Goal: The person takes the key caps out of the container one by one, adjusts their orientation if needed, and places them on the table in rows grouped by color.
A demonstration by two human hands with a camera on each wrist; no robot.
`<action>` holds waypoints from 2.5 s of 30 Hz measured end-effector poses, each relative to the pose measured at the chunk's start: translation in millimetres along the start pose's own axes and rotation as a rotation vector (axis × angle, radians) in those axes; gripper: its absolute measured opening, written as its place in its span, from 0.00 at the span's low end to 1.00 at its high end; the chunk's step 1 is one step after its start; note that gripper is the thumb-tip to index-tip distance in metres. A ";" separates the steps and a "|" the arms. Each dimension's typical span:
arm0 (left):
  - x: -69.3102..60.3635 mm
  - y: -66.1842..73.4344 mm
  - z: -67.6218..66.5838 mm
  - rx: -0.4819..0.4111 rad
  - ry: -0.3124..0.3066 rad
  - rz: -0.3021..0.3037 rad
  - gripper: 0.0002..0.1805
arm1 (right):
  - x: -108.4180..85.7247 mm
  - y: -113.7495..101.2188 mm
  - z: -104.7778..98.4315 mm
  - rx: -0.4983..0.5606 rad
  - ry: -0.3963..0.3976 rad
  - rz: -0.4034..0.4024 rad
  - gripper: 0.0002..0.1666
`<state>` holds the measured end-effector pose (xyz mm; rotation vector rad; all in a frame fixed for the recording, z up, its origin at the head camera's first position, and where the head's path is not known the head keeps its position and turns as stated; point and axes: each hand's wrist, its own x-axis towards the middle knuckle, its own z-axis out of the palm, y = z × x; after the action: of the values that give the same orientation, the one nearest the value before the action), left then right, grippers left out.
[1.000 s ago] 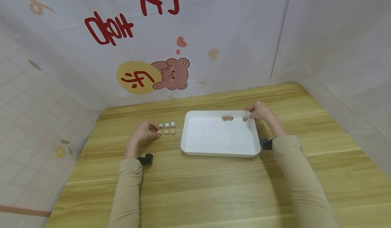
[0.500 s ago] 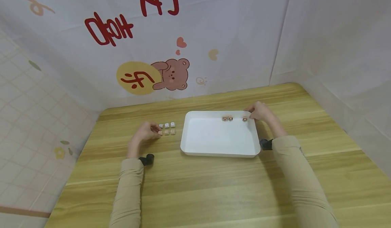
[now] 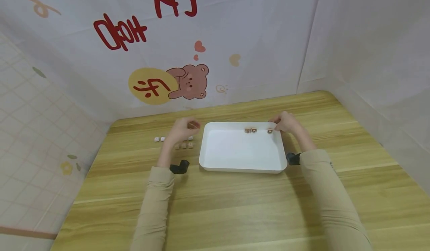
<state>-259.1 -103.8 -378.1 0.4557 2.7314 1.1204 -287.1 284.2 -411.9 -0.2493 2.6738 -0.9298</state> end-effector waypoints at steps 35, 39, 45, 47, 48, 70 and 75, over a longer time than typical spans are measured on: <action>91.1 60.8 131.7 0.316 -0.162 0.170 0.14 | 0.4 -3.1 0.2 0.036 -0.005 0.005 0.26; 91.5 57.8 129.5 0.259 -0.198 0.162 0.15 | -0.5 -2.5 0.0 0.034 -0.010 0.000 0.26; 87.0 56.9 110.7 0.114 -0.243 0.153 0.13 | -0.3 -1.1 -0.1 0.025 -0.002 -0.009 0.26; 83.7 57.0 101.4 0.024 -0.255 0.147 0.12 | -0.2 -0.9 -0.2 0.025 0.000 -0.010 0.26; 82.2 56.4 97.0 -0.018 -0.258 0.146 0.12 | 0.0 -0.7 -0.1 0.028 0.001 -0.007 0.26; 1.2 -18.4 -9.6 -0.156 0.086 0.036 0.11 | 1.2 1.5 1.3 0.049 0.003 -0.006 0.26; -20.8 -56.7 -26.7 -0.028 0.131 -0.057 0.12 | -0.1 1.0 0.5 0.051 -0.005 0.000 0.26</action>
<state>-258.7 -166.5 -398.6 0.3093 2.8160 1.2135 -286.9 284.7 -412.9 -0.2399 2.6415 -0.9952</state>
